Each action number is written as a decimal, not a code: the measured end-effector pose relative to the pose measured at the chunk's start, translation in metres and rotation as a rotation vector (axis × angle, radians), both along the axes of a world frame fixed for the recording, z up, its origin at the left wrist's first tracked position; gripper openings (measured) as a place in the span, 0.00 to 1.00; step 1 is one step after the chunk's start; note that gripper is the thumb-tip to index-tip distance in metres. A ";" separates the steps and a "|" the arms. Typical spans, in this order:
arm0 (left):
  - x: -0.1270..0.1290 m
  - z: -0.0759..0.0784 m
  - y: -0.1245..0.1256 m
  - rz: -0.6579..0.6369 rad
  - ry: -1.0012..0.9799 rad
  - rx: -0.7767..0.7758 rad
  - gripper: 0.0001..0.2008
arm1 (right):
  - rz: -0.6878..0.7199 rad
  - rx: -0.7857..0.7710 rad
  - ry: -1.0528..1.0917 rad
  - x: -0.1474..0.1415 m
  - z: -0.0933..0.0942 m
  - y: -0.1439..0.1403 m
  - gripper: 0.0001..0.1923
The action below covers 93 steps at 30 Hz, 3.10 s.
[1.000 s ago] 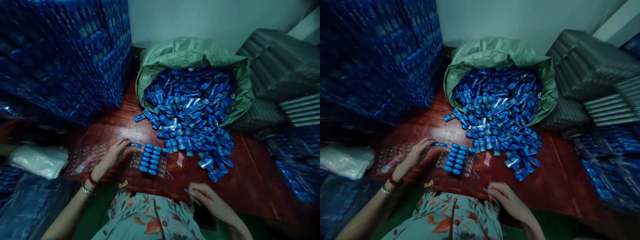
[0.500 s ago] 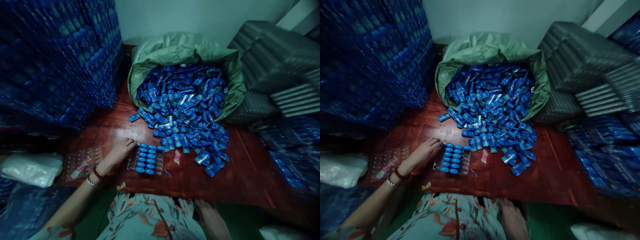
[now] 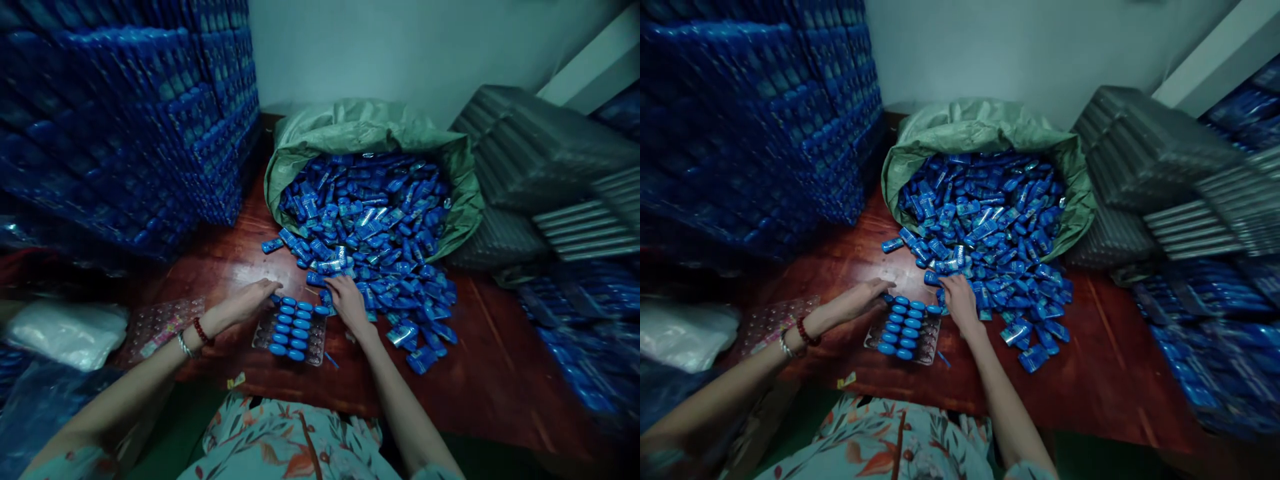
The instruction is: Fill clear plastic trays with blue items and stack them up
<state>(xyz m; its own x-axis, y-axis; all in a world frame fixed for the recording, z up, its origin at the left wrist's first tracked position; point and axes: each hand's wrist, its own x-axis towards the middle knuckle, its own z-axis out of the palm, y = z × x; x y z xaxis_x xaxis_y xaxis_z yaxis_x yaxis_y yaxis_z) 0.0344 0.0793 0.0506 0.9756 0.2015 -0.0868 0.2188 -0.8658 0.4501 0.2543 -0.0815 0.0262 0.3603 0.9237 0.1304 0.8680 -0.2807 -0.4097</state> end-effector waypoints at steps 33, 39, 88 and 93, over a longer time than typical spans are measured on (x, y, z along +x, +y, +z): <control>0.079 0.025 -0.009 0.176 -0.279 -0.261 0.08 | 0.053 0.253 0.202 -0.056 -0.013 -0.079 0.15; -0.027 0.030 -0.016 0.574 -0.442 -0.281 0.11 | 0.287 -0.175 -0.237 -0.050 0.015 -0.054 0.17; 0.078 0.039 -0.044 0.229 0.075 0.243 0.11 | -0.238 -0.336 -0.086 0.009 0.009 -0.022 0.26; 0.145 0.015 -0.037 0.205 0.246 0.166 0.13 | -0.245 -0.281 0.056 0.000 0.003 -0.032 0.21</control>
